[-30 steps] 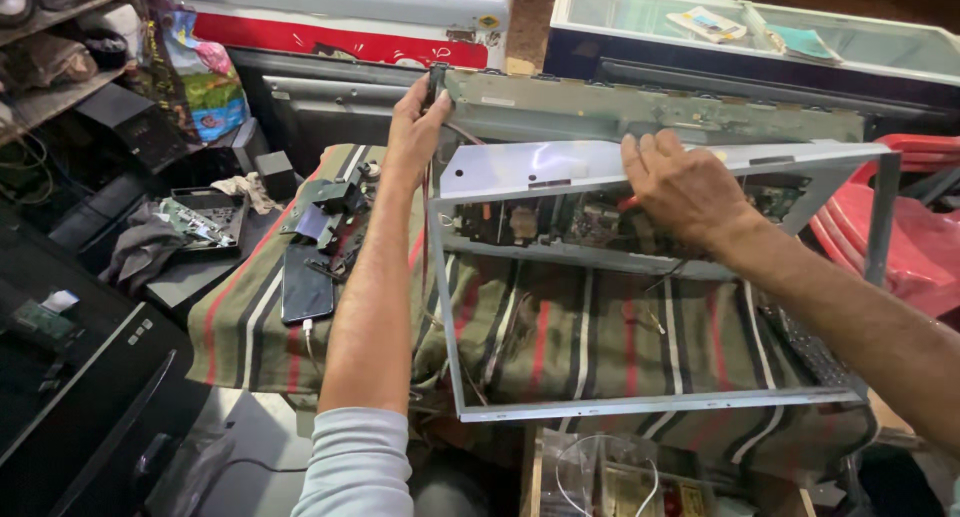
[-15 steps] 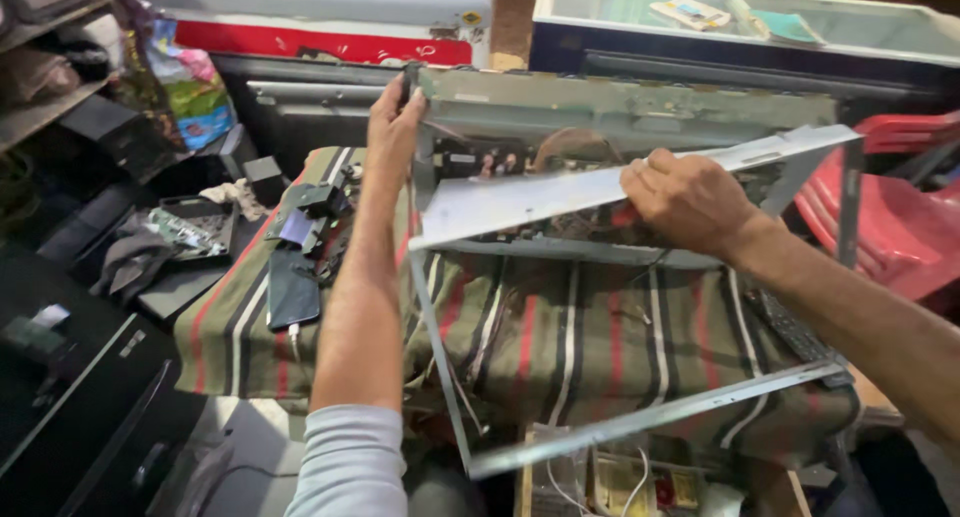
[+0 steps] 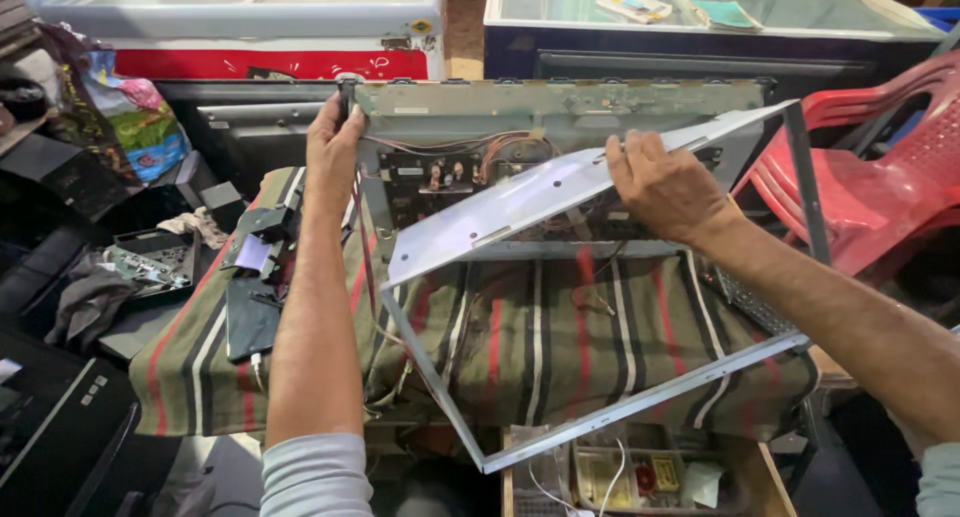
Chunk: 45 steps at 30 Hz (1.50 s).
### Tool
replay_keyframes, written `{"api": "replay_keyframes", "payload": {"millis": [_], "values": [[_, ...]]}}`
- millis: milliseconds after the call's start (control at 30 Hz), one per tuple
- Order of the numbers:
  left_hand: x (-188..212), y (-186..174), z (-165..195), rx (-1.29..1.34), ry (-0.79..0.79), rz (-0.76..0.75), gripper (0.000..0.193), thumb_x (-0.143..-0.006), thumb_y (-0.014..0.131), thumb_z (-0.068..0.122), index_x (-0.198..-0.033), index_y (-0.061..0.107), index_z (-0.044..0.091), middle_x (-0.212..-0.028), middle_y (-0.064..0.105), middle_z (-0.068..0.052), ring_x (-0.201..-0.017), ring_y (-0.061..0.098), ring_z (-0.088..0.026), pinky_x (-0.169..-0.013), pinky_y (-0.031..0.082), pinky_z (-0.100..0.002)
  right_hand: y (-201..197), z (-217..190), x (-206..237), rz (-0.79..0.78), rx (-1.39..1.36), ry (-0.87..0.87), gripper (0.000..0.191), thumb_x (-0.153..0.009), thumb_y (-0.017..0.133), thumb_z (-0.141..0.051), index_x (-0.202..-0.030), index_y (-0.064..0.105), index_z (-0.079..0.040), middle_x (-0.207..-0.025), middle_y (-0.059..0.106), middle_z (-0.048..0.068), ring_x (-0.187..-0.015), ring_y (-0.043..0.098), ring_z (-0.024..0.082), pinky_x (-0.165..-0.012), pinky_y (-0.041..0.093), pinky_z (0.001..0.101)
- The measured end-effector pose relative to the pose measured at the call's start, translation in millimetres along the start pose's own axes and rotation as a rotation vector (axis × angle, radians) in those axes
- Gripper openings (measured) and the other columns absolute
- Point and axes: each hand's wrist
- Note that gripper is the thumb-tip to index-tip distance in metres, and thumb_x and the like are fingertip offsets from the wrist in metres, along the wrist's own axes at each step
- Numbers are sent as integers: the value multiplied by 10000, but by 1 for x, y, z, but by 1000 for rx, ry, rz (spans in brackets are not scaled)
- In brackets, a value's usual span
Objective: The person works at a cluttered repair bench, first prying along the edge of a flat-screen TV's bezel, then lifting the screen panel out of its frame and setting the frame aside. They then use a screwdriver to unscrew and remove components from the exposed internal chassis, handling small boards and parts.
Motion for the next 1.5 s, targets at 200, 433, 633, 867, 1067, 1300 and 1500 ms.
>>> {"api": "replay_keyframes", "payload": {"millis": [200,433,633,867,1067,1300,1500], "values": [[2,4,5,59,-48,-3,290,-1050,561,89,-1319,653,34,-1132,714,16,-995,624,-55,-907,505,-223,4,3,10,-65,-34,-5,153,-885,612,-172,-947,656,-40,-829,642,59,-846,637,190,-598,495,299],[0,3,-1,45,17,2,279,-1058,580,82,-1319,650,13,-1153,701,13,-1021,610,-53,-934,486,-218,2,7,17,-6,-81,-21,88,-874,618,-175,-816,626,-110,-749,621,33,-748,615,200,-725,442,360],[-2,1,-11,33,5,1,247,-1075,581,101,-1294,657,16,-1137,705,8,-1006,614,-59,-920,491,-226,-20,9,44,57,-146,-56,134,-847,612,-156,-909,660,-47,-787,634,67,-767,629,234,-903,507,422],[-4,-3,-12,45,-4,-5,262,-1067,585,101,-1308,661,34,-1144,708,14,-1009,616,-62,-923,496,-228,-36,15,64,-30,-235,-63,168,-833,622,-154,-927,641,-17,-867,667,114,-842,666,267,-792,529,363],[-4,-5,-14,45,21,-14,268,-1057,590,86,-1310,660,33,-1148,699,21,-1020,609,-54,-928,487,-220,-46,13,65,-40,-199,-112,181,-813,620,-174,-896,631,-13,-858,678,130,-819,675,264,-753,536,363],[-4,-4,-17,68,-7,-31,236,-1072,579,78,-1291,652,33,-1150,681,30,-1006,590,-47,-915,473,-217,-79,8,75,-120,-121,-150,146,-811,612,-183,-836,604,-39,-813,669,128,-784,677,252,-726,538,346],[-3,-7,-15,12,35,-58,228,-1096,579,90,-1301,661,32,-1158,689,27,-1030,600,-50,-948,476,-220,-101,9,73,-154,-91,-137,158,-807,618,-193,-856,612,-43,-823,672,112,-819,690,242,-748,544,344]]}}
Point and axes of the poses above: each hand's wrist, its own x-axis away from the middle knuckle, its own y-axis out of the palm, z = x × y
